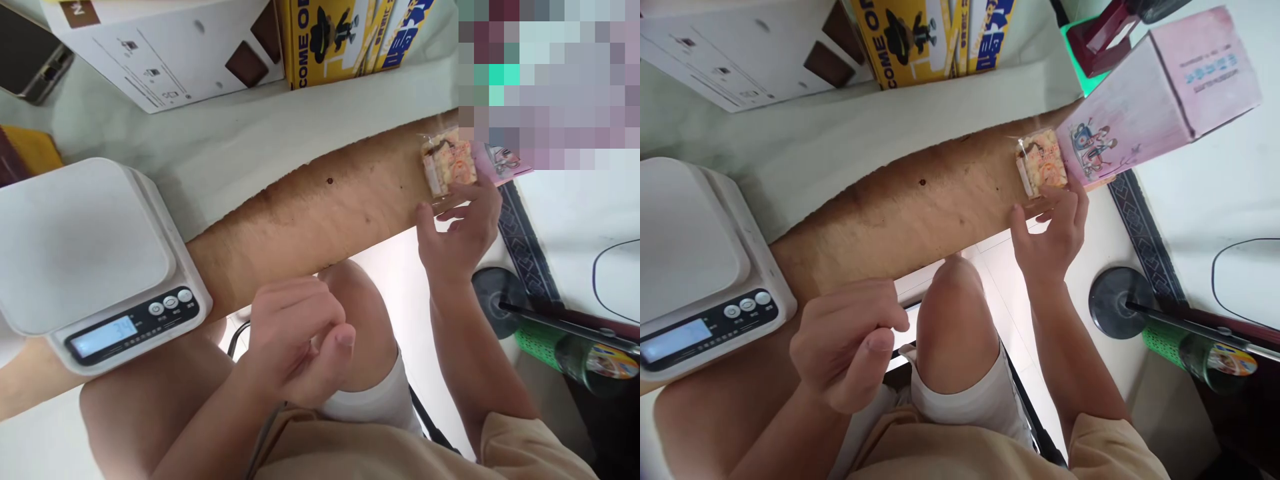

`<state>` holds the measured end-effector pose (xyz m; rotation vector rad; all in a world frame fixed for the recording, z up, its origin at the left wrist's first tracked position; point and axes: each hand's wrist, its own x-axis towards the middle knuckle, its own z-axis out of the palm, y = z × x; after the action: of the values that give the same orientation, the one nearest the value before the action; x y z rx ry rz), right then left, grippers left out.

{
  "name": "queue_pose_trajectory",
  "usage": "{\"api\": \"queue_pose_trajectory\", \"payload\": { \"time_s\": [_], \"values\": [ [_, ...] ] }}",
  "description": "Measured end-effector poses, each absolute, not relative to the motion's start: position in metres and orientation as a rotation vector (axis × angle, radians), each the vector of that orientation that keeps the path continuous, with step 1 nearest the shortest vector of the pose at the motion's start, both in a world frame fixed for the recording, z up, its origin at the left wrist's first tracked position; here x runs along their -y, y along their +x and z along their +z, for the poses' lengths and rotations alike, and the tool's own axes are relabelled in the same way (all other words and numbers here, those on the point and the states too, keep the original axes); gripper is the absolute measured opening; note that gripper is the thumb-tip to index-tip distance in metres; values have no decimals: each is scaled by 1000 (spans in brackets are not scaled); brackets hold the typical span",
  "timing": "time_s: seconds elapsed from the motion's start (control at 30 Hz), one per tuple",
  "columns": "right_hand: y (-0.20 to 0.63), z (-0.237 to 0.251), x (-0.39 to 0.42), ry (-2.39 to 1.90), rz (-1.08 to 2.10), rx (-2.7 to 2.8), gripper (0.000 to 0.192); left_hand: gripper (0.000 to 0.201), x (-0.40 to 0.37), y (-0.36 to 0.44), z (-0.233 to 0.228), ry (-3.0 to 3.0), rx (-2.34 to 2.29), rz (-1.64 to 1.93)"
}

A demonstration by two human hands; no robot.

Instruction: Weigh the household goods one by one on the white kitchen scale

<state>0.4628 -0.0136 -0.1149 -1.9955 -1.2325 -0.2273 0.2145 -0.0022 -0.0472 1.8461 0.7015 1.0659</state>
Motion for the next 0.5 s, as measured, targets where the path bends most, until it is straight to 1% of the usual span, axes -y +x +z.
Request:
{"api": "queue_pose_trajectory", "payload": {
  "time_s": [0.1,0.17,0.3,0.37,0.4,0.5],
  "values": [
    [459,-111,8,-1999,-260,1138,25,28,3,220,-42,1818,-699,1085],
    [454,-107,8,-2029,-248,1127,27,29,3,220,-38,1810,-697,1091],
    [428,-92,23,-2090,4,1184,39,26,6,213,-34,1828,-810,963],
    [407,-82,34,-2025,129,1208,38,15,11,208,-33,1820,-959,859],
    [395,-76,40,-1964,172,1215,37,14,14,204,-33,1808,-1013,828],
    [354,-59,47,-1753,241,1275,38,41,23,190,-32,1774,-998,855]
  ]
}}
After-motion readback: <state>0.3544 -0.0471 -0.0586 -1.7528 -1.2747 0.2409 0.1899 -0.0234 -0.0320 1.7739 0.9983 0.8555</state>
